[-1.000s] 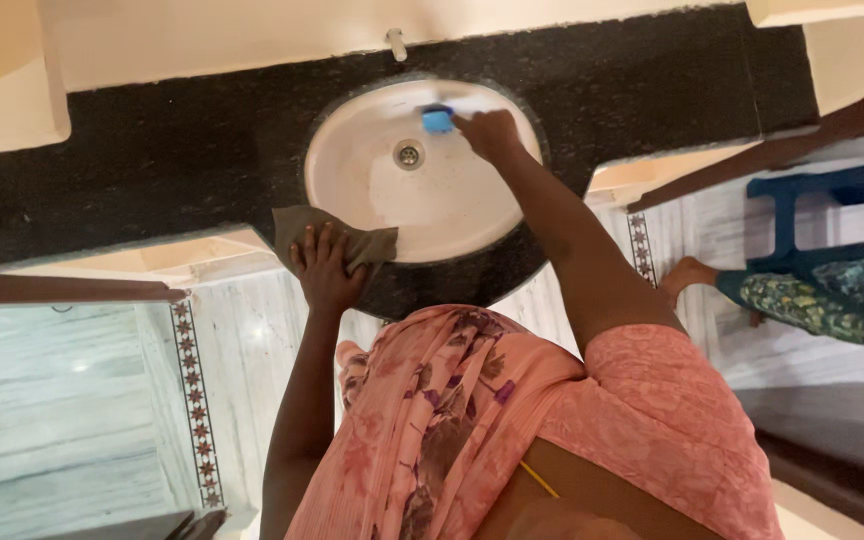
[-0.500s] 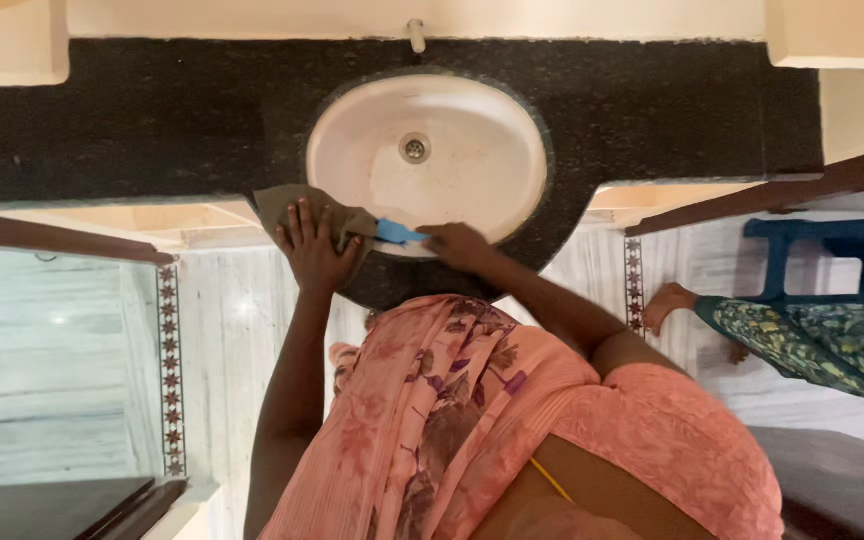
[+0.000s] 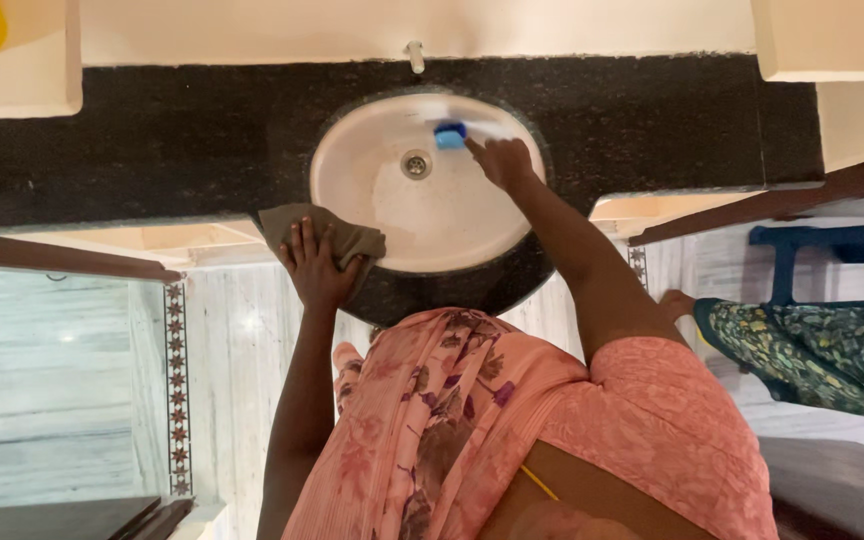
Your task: The person scrubs a white sink and the surrounding black countertop using a blue scrubbing brush and a grey cloth. They repeatedly scrub the basin and wipe the counter surface.
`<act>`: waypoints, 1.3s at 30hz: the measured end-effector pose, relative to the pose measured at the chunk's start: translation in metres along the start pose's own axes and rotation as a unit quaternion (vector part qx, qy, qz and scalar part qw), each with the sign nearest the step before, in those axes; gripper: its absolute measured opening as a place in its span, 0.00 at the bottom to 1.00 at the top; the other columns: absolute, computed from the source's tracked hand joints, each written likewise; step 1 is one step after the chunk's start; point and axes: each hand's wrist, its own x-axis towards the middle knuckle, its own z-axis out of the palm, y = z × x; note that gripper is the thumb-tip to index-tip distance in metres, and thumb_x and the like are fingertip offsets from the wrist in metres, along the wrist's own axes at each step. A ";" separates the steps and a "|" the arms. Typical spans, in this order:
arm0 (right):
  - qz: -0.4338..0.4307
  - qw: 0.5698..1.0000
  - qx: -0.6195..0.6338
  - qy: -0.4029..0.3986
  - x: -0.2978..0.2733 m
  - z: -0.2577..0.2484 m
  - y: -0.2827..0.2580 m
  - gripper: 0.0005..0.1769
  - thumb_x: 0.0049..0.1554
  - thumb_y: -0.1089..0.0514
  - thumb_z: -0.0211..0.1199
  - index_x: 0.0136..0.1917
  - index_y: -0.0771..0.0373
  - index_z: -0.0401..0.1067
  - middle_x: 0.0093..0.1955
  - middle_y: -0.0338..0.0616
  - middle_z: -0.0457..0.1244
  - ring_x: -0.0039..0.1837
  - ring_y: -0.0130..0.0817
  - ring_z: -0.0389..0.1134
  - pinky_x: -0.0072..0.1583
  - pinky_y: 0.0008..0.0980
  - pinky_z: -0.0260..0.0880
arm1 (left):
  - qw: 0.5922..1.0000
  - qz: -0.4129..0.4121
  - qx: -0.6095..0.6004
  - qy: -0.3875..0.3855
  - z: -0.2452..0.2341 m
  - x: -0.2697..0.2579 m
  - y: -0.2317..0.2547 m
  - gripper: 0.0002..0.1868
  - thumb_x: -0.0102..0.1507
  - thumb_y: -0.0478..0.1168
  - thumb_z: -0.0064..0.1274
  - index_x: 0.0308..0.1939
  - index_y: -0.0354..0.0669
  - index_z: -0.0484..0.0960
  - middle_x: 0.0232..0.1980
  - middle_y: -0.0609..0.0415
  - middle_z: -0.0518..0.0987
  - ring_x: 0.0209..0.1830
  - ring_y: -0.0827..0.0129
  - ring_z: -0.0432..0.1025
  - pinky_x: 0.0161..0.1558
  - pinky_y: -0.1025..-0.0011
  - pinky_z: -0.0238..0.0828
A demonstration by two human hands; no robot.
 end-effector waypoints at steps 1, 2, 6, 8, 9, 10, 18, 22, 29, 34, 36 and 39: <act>0.007 1.000 0.004 0.011 -0.014 0.005 -0.001 0.26 0.68 0.49 0.50 0.78 0.43 0.64 0.40 0.46 0.70 0.37 0.42 0.72 0.37 0.45 0.70 | 1.000 -0.003 -0.003 0.000 0.000 -0.001 0.001 0.40 0.58 0.64 0.57 0.69 0.48 0.77 0.83 0.43 0.56 0.85 0.49 0.44 0.78 0.42 0.29; 0.042 0.998 0.008 -0.045 -0.024 0.009 -0.002 0.26 0.67 0.52 0.49 0.77 0.43 0.64 0.40 0.47 0.70 0.37 0.42 0.72 0.37 0.45 0.70 | 1.000 -0.008 -0.005 0.000 0.000 -0.003 0.001 0.40 0.57 0.64 0.57 0.69 0.49 0.77 0.83 0.43 0.57 0.85 0.49 0.44 0.78 0.42 0.29; 0.094 0.979 0.116 -0.138 -0.075 0.023 -0.019 0.21 0.69 0.49 0.51 0.72 0.50 0.70 0.50 0.49 0.71 0.47 0.47 0.73 0.45 0.49 0.73 | 1.000 -0.009 -0.006 0.005 -0.002 -0.001 0.004 0.40 0.58 0.65 0.57 0.69 0.48 0.78 0.83 0.43 0.57 0.85 0.49 0.44 0.78 0.42 0.29; 0.055 0.964 0.218 -0.141 -0.092 0.031 -0.041 0.22 0.62 0.45 0.58 0.67 0.49 0.73 0.56 0.51 0.70 0.54 0.51 0.72 0.53 0.50 0.72 | 1.000 -0.006 -0.003 0.012 -0.001 -0.001 0.004 0.40 0.58 0.65 0.57 0.68 0.48 0.78 0.82 0.43 0.57 0.84 0.49 0.45 0.78 0.42 0.29; 0.036 0.952 0.269 -0.144 -0.097 0.036 -0.053 0.24 0.58 0.43 0.61 0.65 0.49 0.75 0.59 0.51 0.70 0.58 0.53 0.71 0.57 0.50 0.71 | 1.000 -0.006 -0.002 0.012 -0.001 -0.002 0.003 0.40 0.58 0.66 0.57 0.68 0.48 0.78 0.82 0.43 0.58 0.84 0.49 0.45 0.78 0.42 0.29; -0.001 0.943 0.309 -0.119 -0.094 0.041 -0.074 0.23 0.59 0.43 0.61 0.65 0.51 0.75 0.58 0.53 0.70 0.58 0.54 0.71 0.59 0.50 0.70 | 1.000 -0.006 -0.001 0.011 0.000 -0.002 0.002 0.40 0.58 0.66 0.57 0.68 0.48 0.79 0.82 0.43 0.58 0.84 0.49 0.45 0.78 0.42 0.30; -0.004 0.933 0.348 -0.093 -0.033 0.052 -0.148 0.25 0.63 0.50 0.57 0.73 0.48 0.68 0.55 0.57 0.70 0.54 0.57 0.71 0.57 0.56 0.69 | 0.999 0.012 0.000 0.037 0.011 -0.005 -0.009 0.40 0.61 0.68 0.57 0.67 0.48 0.79 0.82 0.44 0.59 0.85 0.50 0.46 0.79 0.42 0.31; -0.030 0.965 0.159 -0.205 -0.010 0.029 -0.025 0.25 0.62 0.52 0.58 0.72 0.49 0.69 0.58 0.53 0.70 0.58 0.52 0.71 0.58 0.51 0.71 | 0.999 0.002 0.003 0.038 0.013 -0.005 -0.007 0.39 0.59 0.68 0.57 0.66 0.48 0.80 0.82 0.45 0.59 0.84 0.51 0.46 0.79 0.42 0.32; 0.108 0.989 0.072 -0.073 0.096 0.013 -0.044 0.18 0.61 0.53 0.56 0.63 0.53 0.72 0.50 0.53 0.70 0.51 0.51 0.72 0.49 0.51 0.72 | 1.000 -0.020 -0.007 0.010 0.003 -0.003 0.001 0.40 0.57 0.67 0.59 0.65 0.49 0.80 0.82 0.45 0.58 0.83 0.51 0.46 0.78 0.43 0.32; 0.071 0.990 0.118 -0.016 0.092 0.025 -0.163 0.14 0.61 0.54 0.55 0.57 0.56 0.74 0.44 0.52 0.70 0.45 0.50 0.73 0.43 0.52 0.72 | 1.000 -0.011 -0.004 0.021 0.004 -0.004 0.000 0.39 0.57 0.66 0.59 0.67 0.51 0.80 0.83 0.47 0.58 0.84 0.53 0.47 0.79 0.44 0.32; 0.025 0.987 0.157 -0.024 0.067 0.025 -0.190 0.15 0.61 0.52 0.54 0.59 0.56 0.73 0.42 0.53 0.70 0.44 0.50 0.73 0.41 0.53 0.72 | 1.000 -0.010 -0.006 0.029 0.004 -0.003 -0.001 0.39 0.57 0.66 0.59 0.67 0.51 0.80 0.82 0.47 0.59 0.84 0.53 0.47 0.79 0.44 0.33; -0.049 0.971 0.231 -0.046 0.053 0.023 -0.204 0.23 0.63 0.47 0.54 0.69 0.53 0.68 0.40 0.53 0.70 0.43 0.52 0.72 0.41 0.55 0.70 | 0.999 -0.008 -0.010 0.034 0.004 -0.003 -0.005 0.39 0.56 0.66 0.59 0.65 0.51 0.80 0.82 0.46 0.59 0.83 0.52 0.48 0.78 0.43 0.33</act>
